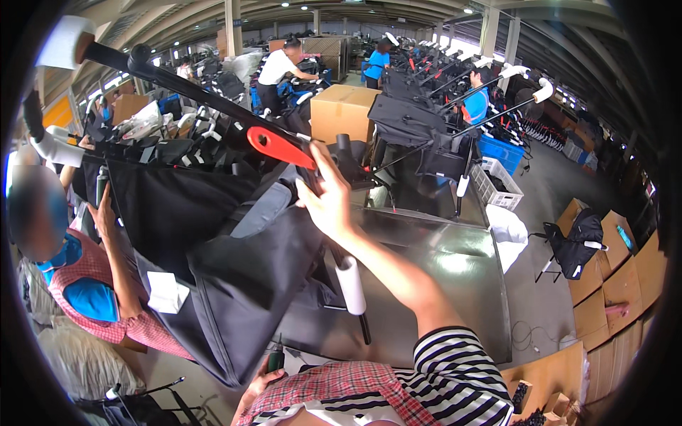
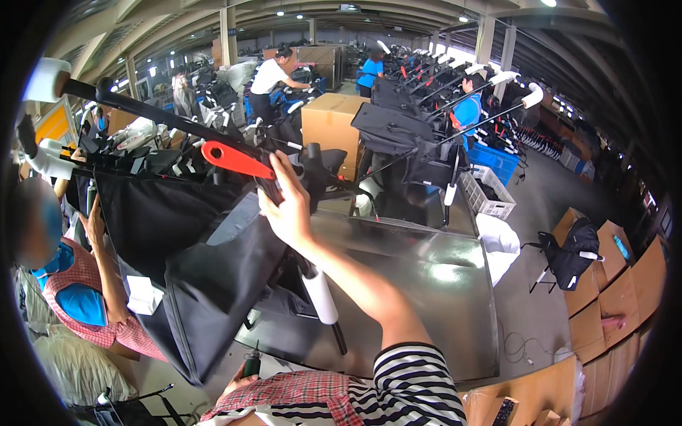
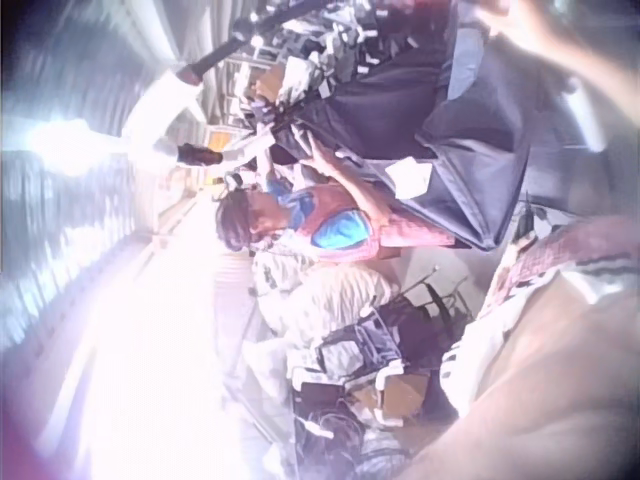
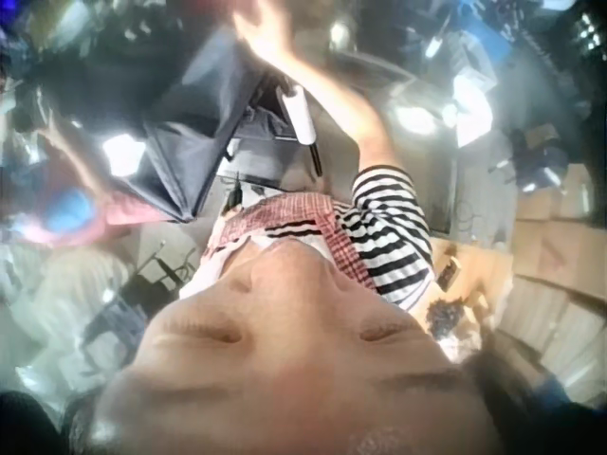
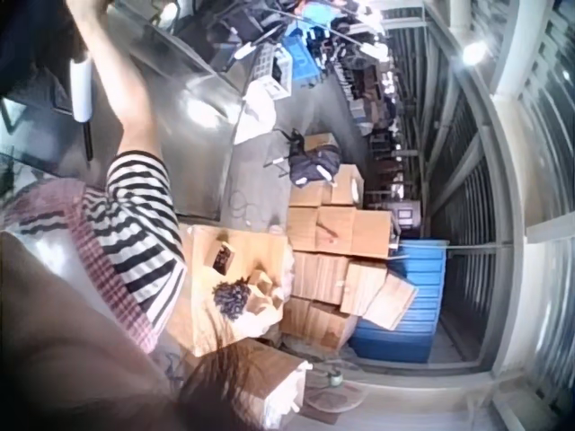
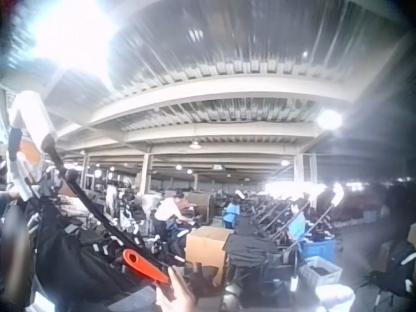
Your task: The person uses a cordless electric screwdriver to attach black fabric panels to a metal stroller frame. They repeatedly pick up screws, align the fabric, and drive screws into the frame at multiple attachment points. The person moves the stroller along a metal workbench and continues fastening components throughout the clip.
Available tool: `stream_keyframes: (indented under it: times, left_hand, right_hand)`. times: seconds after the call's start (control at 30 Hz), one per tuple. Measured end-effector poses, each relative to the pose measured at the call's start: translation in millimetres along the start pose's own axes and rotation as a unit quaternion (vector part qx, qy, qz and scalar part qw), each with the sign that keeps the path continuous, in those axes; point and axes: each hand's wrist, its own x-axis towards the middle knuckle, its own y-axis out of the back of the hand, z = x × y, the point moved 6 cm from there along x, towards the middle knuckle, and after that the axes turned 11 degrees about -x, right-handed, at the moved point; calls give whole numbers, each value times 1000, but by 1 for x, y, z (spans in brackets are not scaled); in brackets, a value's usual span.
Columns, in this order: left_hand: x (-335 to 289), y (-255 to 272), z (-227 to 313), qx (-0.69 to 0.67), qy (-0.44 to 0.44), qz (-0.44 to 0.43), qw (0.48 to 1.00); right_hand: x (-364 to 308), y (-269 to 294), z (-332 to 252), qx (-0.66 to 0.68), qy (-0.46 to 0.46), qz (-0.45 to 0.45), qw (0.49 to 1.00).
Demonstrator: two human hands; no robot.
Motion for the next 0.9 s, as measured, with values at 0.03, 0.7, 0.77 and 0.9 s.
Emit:
stream_keyframes:
  times: [0.03, 0.7, 0.77, 0.9]
  left_hand:
    - [2, -6, -1, 9, 16, 1, 1000]
    - [46, -125, 6, 104, 102, -6, 989]
    - [52, -128, 0, 98, 108, 5, 989]
    - [81, -142, -13, 108, 139, -8, 984]
  right_hand:
    - [-9, 13, -2, 3, -17, 1, 1000]
    - [-33, -90, 133, -96, -19, -27, 995]
    - [-23, -100, 144, -104, -46, -173, 978]
    - [-74, -25, 194, -185, 42, -296, 936]
